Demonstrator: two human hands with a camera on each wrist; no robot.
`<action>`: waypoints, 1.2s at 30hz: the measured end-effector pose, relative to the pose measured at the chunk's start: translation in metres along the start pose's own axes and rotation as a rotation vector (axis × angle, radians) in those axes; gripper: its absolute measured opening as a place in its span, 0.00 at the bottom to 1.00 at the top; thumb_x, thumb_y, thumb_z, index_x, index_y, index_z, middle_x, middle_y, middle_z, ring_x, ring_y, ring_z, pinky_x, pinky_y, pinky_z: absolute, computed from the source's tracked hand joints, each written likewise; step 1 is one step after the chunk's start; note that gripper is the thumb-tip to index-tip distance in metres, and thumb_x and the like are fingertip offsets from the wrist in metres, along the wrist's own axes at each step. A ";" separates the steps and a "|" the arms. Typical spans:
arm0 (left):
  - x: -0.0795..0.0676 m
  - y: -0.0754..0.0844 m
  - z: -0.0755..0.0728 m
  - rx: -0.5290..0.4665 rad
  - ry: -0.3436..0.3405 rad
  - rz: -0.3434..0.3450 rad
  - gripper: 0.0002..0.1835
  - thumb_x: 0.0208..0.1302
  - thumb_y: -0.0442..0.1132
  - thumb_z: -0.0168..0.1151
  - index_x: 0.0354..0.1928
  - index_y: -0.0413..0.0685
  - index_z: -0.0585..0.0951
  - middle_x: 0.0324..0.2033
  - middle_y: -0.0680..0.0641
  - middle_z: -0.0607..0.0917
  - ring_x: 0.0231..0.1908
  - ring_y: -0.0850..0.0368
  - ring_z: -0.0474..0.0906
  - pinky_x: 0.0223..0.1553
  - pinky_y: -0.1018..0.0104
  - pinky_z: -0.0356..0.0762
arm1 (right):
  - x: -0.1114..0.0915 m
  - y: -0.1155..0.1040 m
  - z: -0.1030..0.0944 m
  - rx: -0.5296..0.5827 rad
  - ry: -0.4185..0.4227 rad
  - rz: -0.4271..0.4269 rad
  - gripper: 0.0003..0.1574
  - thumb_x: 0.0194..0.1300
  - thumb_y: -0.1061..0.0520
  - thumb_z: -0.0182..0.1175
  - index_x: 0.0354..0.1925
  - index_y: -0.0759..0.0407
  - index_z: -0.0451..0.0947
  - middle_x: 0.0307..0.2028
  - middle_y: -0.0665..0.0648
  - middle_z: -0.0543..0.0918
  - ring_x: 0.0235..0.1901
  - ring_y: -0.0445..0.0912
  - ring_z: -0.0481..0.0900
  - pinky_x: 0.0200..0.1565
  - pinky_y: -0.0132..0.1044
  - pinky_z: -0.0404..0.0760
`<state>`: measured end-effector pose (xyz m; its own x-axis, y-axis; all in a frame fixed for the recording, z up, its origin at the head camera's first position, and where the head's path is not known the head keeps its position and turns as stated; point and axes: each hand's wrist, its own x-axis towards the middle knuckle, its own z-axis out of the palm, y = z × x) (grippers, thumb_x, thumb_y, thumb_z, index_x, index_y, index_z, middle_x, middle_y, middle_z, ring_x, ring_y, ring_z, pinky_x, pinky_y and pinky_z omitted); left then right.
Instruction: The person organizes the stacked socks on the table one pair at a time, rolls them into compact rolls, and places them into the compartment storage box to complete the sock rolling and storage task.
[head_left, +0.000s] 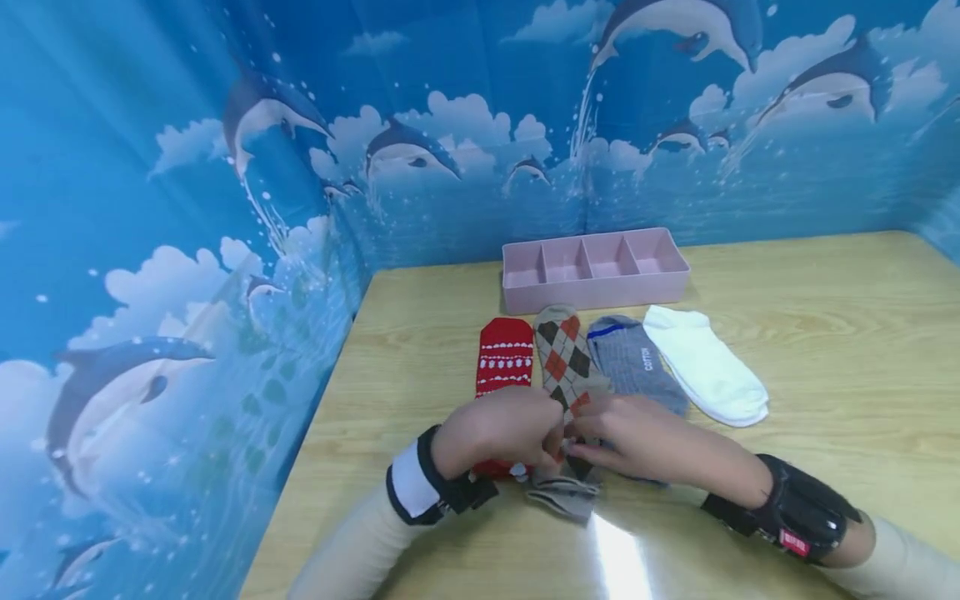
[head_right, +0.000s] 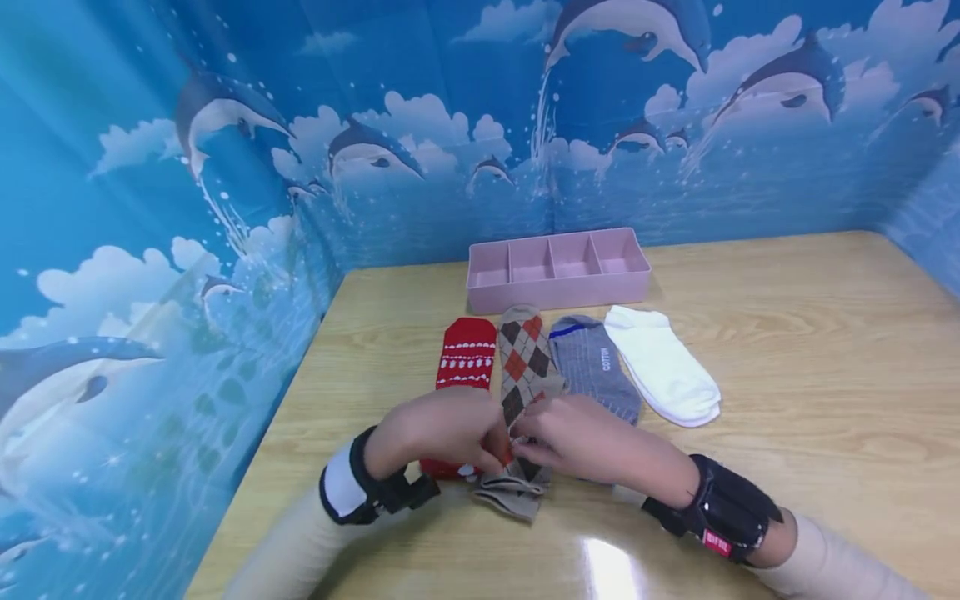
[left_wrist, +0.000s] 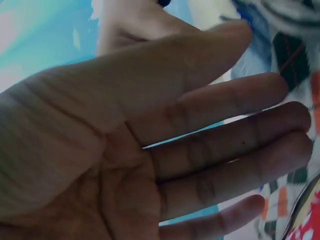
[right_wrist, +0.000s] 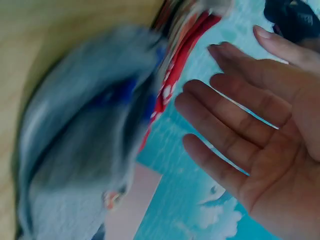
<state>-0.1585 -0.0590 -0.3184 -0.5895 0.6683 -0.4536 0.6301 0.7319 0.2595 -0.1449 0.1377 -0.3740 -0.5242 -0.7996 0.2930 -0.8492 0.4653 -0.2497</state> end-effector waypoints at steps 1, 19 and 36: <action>0.001 0.003 0.002 0.013 -0.011 0.003 0.06 0.60 0.46 0.75 0.34 0.54 0.89 0.21 0.59 0.82 0.24 0.67 0.76 0.28 0.75 0.71 | 0.000 -0.004 0.001 -0.012 -0.010 -0.024 0.06 0.66 0.52 0.68 0.39 0.51 0.88 0.33 0.47 0.87 0.31 0.36 0.83 0.34 0.31 0.82; 0.010 0.010 0.018 0.083 -0.063 0.006 0.18 0.48 0.52 0.83 0.27 0.53 0.82 0.20 0.57 0.80 0.22 0.63 0.73 0.27 0.73 0.69 | -0.007 -0.033 0.021 -0.190 -0.070 -0.058 0.06 0.60 0.54 0.71 0.39 0.47 0.87 0.33 0.46 0.87 0.31 0.38 0.82 0.34 0.31 0.81; 0.018 0.011 0.023 -0.034 0.027 0.013 0.09 0.61 0.40 0.74 0.27 0.50 0.82 0.19 0.54 0.79 0.20 0.62 0.72 0.23 0.71 0.68 | -0.006 -0.027 0.016 0.248 -0.185 0.275 0.06 0.63 0.59 0.67 0.31 0.47 0.87 0.32 0.42 0.88 0.31 0.36 0.83 0.37 0.33 0.83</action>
<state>-0.1505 -0.0419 -0.3436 -0.5953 0.6806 -0.4271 0.6201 0.7272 0.2944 -0.1180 0.1244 -0.3836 -0.6897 -0.7239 0.0188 -0.6263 0.5832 -0.5173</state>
